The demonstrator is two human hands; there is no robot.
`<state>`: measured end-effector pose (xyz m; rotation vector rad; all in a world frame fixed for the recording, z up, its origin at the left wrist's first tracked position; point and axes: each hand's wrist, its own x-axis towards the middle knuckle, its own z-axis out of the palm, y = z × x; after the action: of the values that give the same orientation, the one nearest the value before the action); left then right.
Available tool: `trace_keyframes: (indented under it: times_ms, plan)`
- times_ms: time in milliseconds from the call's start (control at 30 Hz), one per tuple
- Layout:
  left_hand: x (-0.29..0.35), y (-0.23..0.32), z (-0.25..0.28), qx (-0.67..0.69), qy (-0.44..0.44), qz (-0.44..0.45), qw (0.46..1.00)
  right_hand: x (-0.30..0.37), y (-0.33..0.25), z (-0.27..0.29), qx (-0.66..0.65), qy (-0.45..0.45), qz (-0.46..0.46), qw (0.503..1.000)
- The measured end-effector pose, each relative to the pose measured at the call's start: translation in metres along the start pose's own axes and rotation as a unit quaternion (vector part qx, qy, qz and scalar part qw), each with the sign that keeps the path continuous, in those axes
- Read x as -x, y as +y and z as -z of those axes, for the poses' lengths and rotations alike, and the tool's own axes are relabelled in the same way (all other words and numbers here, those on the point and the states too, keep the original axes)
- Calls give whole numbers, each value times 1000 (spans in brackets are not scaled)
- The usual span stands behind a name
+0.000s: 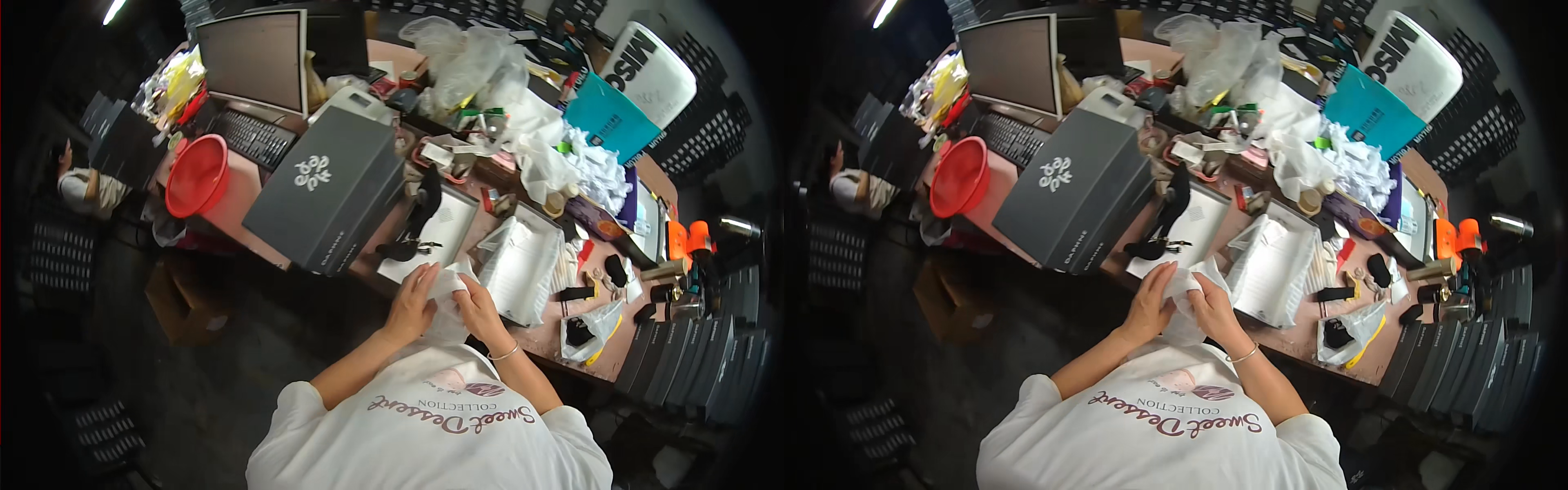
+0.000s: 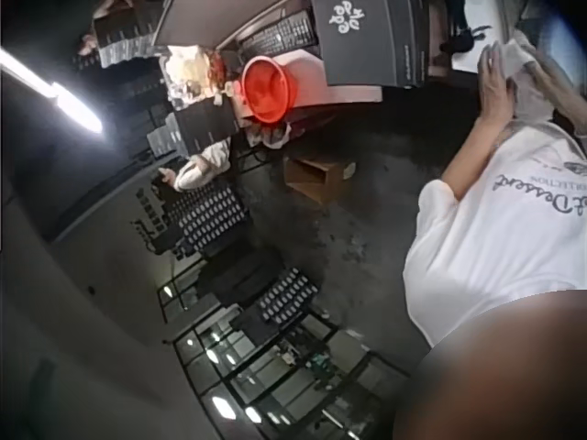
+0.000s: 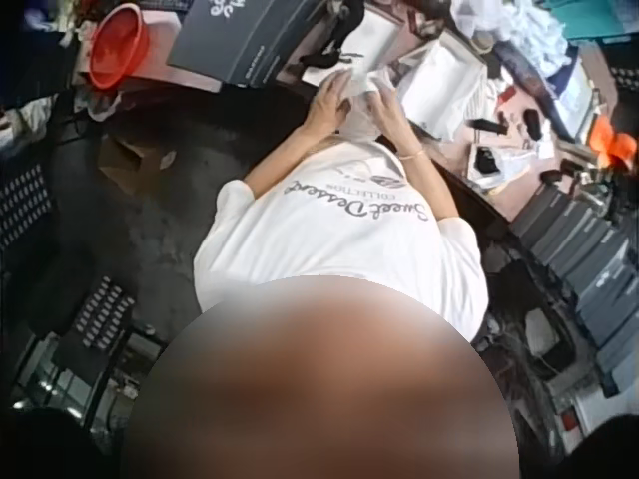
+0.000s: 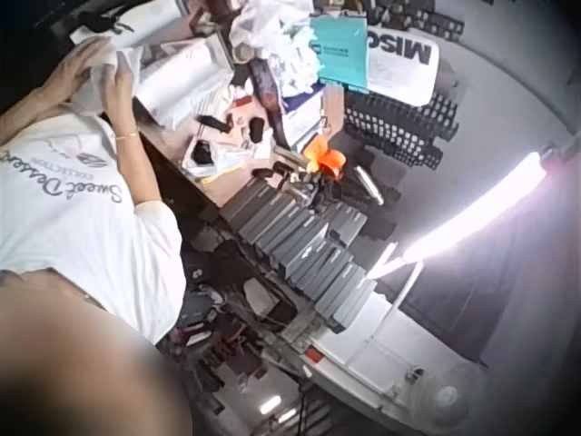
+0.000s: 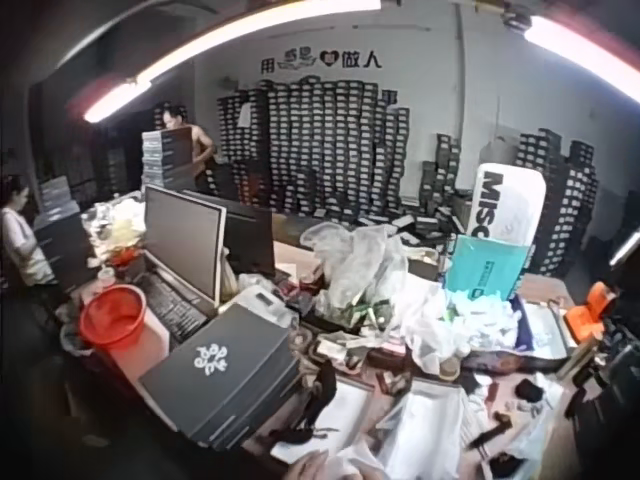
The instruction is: Inspect, brush clean, and pack a pair of high-heeled shoes into protective bags and a shoebox.
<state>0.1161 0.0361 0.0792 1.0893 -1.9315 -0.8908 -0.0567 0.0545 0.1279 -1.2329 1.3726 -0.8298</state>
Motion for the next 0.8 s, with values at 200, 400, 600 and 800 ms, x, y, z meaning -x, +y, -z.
trace_keyframes:
  times_ms: [200,400,600,800]
  plan:
    - [64,-60,76,-21,69,180,981,-11,-23,-20,191,-238,-41,951]
    - [112,-85,103,206,162,324,909,-74,14,-46,317,-55,64,945]
    - [121,-75,114,285,206,345,870,-133,61,-115,505,40,115,854]
    - [120,-58,113,276,191,337,880,-112,103,-60,226,28,178,957]
